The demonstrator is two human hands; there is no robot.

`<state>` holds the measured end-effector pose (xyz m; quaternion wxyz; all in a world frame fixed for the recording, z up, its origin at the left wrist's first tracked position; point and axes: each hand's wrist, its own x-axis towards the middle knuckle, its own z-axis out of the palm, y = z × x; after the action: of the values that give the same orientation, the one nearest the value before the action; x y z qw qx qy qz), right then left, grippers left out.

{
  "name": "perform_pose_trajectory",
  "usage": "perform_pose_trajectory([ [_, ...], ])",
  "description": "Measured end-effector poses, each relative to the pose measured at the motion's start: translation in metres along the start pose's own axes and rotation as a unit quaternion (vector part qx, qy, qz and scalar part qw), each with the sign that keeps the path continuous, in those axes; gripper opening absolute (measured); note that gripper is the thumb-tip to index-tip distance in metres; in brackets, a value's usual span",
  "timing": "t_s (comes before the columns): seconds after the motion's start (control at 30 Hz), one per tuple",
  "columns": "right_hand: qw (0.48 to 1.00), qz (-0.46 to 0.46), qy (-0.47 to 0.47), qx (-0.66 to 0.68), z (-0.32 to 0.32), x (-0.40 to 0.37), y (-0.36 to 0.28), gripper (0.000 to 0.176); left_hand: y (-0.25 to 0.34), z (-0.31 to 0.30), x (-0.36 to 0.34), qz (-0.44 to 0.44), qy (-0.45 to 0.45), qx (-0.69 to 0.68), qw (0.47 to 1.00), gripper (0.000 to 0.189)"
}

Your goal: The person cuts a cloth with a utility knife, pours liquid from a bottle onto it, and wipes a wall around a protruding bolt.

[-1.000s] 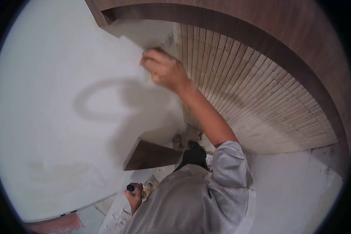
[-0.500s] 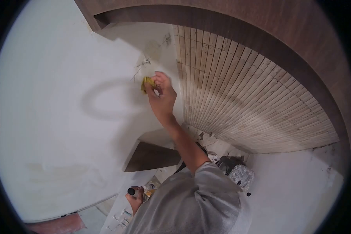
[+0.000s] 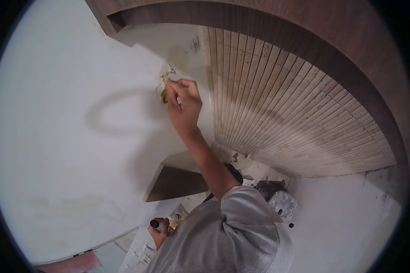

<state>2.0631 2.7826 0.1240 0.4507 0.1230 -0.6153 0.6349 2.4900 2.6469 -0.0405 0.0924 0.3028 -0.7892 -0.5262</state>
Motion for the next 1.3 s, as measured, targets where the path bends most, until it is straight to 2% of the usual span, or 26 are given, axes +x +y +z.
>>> perform_pose_trajectory([
  [0.1, 1.0, -0.012, 0.017, 0.011, 0.007, 0.027, -0.011, 0.016, 0.009, -0.006, 0.001, 0.008, -0.005, 0.014, 1.0, 0.019],
  [0.2, 0.998, -0.018, 0.009, -0.051, 0.007, 0.025, -0.007, 0.024, 0.002, -0.006, -0.003, -0.011, 0.003, -0.023, 1.0, 0.019],
  [0.3, 0.998, -0.025, -0.057, -0.031, -0.003, -0.027, 0.009, 0.041, 0.008, -0.009, 0.003, -0.007, 0.001, -0.015, 1.0, 0.019],
  [0.33, 0.995, -0.065, -0.063, -0.046, -0.005, -0.034, 0.008, 0.05, 0.011, -0.009, 0.004, -0.005, -0.002, -0.002, 1.0, 0.02],
  [0.43, 0.996, -0.031, -0.076, 0.031, -0.009, -0.028, 0.01, 0.049, 0.014, -0.009, 0.003, 0.013, 0.005, 0.015, 1.0, 0.02],
  [0.53, 0.994, -0.087, -0.062, 0.004, -0.007, -0.025, 0.032, 0.048, -0.01, -0.011, 0.002, 0.015, 0.021, -0.035, 0.999, 0.019],
  [0.63, 0.997, -0.071, -0.02, 0.017, 0.005, 0.0, 0.015, 0.045, 0.014, -0.015, -0.001, 0.009, 0.001, -0.018, 1.0, 0.019],
  [0.73, 0.997, -0.06, -0.036, 0.012, 0.003, 0.0, 0.016, 0.041, 0.008, -0.019, -0.008, 0.0, 0.004, 0.04, 0.999, 0.019],
  [0.83, 0.999, -0.018, -0.043, -0.006, -0.008, -0.019, 0.033, 0.039, -0.005, -0.015, -0.011, 0.0, 0.011, 0.002, 1.0, 0.018],
  [0.93, 0.998, -0.018, -0.051, 0.03, -0.005, -0.009, 0.015, 0.04, 0.011, -0.013, -0.01, 0.006, 0.007, 0.001, 1.0, 0.017],
  [1.03, 0.998, -0.03, -0.054, -0.001, 0.004, -0.002, 0.011, 0.063, 0.002, -0.016, -0.006, 0.03, 0.012, -0.005, 0.999, 0.018],
  [1.13, 0.997, -0.029, -0.065, 0.008, 0.0, -0.003, 0.014, 0.055, 0.017, -0.016, -0.009, 0.0, 0.018, -0.005, 1.0, 0.018],
  [1.23, 0.999, -0.004, -0.034, -0.018, -0.004, -0.011, 0.028, 0.035, 0.016, -0.015, -0.009, -0.011, 0.01, -0.032, 0.999, 0.018],
  [1.3, 0.997, 0.015, -0.054, -0.044, -0.01, -0.013, 0.033, 0.033, 0.022, -0.011, -0.008, -0.005, 0.014, -0.033, 0.999, 0.018],
])
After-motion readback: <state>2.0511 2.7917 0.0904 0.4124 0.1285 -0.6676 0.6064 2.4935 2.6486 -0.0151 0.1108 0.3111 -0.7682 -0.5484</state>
